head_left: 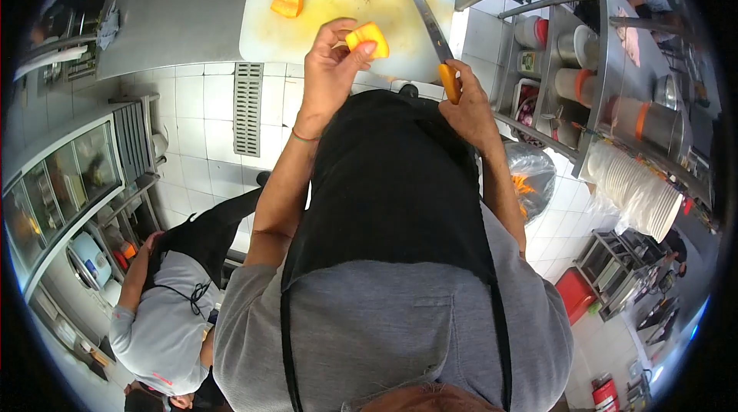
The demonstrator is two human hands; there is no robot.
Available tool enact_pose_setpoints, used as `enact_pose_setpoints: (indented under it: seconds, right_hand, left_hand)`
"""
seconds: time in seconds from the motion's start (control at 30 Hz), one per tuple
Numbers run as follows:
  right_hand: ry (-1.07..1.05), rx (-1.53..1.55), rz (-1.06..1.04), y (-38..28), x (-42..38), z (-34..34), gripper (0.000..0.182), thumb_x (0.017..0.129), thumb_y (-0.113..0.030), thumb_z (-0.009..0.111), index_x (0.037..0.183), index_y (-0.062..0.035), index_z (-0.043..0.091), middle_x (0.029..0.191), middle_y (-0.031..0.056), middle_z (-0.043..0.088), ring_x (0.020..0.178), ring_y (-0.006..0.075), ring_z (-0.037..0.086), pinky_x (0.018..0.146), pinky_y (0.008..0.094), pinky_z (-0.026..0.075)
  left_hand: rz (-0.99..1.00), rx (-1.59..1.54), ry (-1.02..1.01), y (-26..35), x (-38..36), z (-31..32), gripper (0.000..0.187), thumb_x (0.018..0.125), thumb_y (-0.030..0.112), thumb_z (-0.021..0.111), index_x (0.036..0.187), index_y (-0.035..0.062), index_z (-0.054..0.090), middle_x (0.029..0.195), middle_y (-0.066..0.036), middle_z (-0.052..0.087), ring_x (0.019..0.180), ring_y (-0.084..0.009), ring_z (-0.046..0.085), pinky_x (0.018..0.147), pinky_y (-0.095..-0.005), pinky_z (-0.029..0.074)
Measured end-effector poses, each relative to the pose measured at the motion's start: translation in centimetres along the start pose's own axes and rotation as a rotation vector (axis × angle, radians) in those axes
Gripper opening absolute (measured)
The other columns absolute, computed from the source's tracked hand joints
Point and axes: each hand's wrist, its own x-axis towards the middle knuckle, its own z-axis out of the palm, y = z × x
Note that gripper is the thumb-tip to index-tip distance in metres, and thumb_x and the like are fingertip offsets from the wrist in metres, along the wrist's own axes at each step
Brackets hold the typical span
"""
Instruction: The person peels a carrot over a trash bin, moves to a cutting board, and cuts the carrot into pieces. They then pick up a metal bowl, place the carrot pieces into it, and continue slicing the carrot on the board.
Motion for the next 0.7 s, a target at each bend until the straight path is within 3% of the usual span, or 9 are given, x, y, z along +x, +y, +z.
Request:
enact_pose_setpoints:
  seconds: [0.13,0.17,0.27,0.37,0.47,0.57,0.7]
  right_hand:
    - [0.032,0.022,-0.018,0.2,-0.3,0.4,0.069,0.08,-0.001,0.065,0.145,-0.011,0.045,0.131,0.0278,0.057,0.121,0.0437,0.06,0.105,0.0462,0.049]
    - [0.038,0.029,-0.024,0.3,-0.3,0.5,0.069,0.081,-0.001,0.065,0.145,-0.0111,0.045,0.131,0.0279,0.057,0.12,0.0436,0.06,0.105,0.046,0.049]
    - [0.043,0.047,0.006,-0.2,-0.4,0.7,0.068,0.081,-0.001,0.064,0.145,-0.0111,0.045,0.131,0.0276,0.057,0.12,0.0432,0.06,0.104,0.0458,0.05]
    - [0.046,0.081,0.027,-0.5,-0.4,0.9,0.068,0.081,-0.001,0.063,0.146,-0.0112,0.045,0.131,0.0274,0.057,0.119,0.0429,0.061,0.103,0.0458,0.05]
    - [0.035,0.093,0.062,-0.9,-0.5,0.9,0.068,0.081,-0.001,0.063,0.146,-0.0099,0.046,0.131,0.0272,0.058,0.118,0.0429,0.061,0.103,0.0453,0.05]
    - [0.12,0.072,-0.039,0.3,-0.5,1.7,0.067,0.082,0.0,0.061,0.145,-0.0142,0.047,0.107,0.0222,0.064,0.1,0.0359,0.066,0.092,0.0412,0.052]
    - [0.124,0.076,-0.03,0.1,-0.5,2.0,0.068,0.082,0.0,0.061,0.146,-0.0142,0.046,0.106,0.0221,0.063,0.099,0.036,0.066,0.092,0.0415,0.052]
  left_hand:
    - [-0.374,-0.652,-0.069,0.2,1.0,-1.3,0.038,0.106,0.017,0.06,0.14,0.0017,0.051,0.106,-0.015,0.069,0.08,-0.0162,0.067,0.073,-0.0252,0.058]
    - [-0.405,-0.777,-0.118,-0.4,1.2,-1.7,0.04,0.108,0.021,0.056,0.143,0.0016,0.05,0.112,-0.017,0.066,0.083,-0.0181,0.065,0.079,-0.026,0.058]
    - [-0.58,-1.036,-0.058,-0.8,1.8,-1.6,0.036,0.105,0.016,0.061,0.137,-0.0001,0.056,0.118,-0.016,0.066,0.097,-0.0203,0.067,0.083,-0.0285,0.06]
    - [-0.663,-1.221,-0.101,-1.6,2.3,-1.7,0.035,0.103,0.012,0.063,0.134,-0.0022,0.056,0.127,-0.02,0.061,0.109,-0.0251,0.066,0.095,-0.0324,0.06]
    - [-0.641,-1.218,-0.038,-1.3,2.6,-1.0,0.034,0.102,0.008,0.063,0.133,-0.0027,0.056,0.132,-0.023,0.059,0.121,-0.0314,0.063,0.107,-0.0381,0.056]
    - [-0.605,-1.185,-0.036,-0.7,2.8,-1.0,0.039,0.104,0.004,0.057,0.141,-0.0042,0.047,0.138,-0.025,0.052,0.127,-0.0369,0.059,0.113,-0.0431,0.052]
    - [-0.545,-1.225,-0.146,0.4,2.8,-1.2,0.034,0.102,-0.004,0.051,0.136,-0.0026,0.051,0.138,-0.026,0.051,0.131,-0.0409,0.055,0.115,-0.05,0.048]
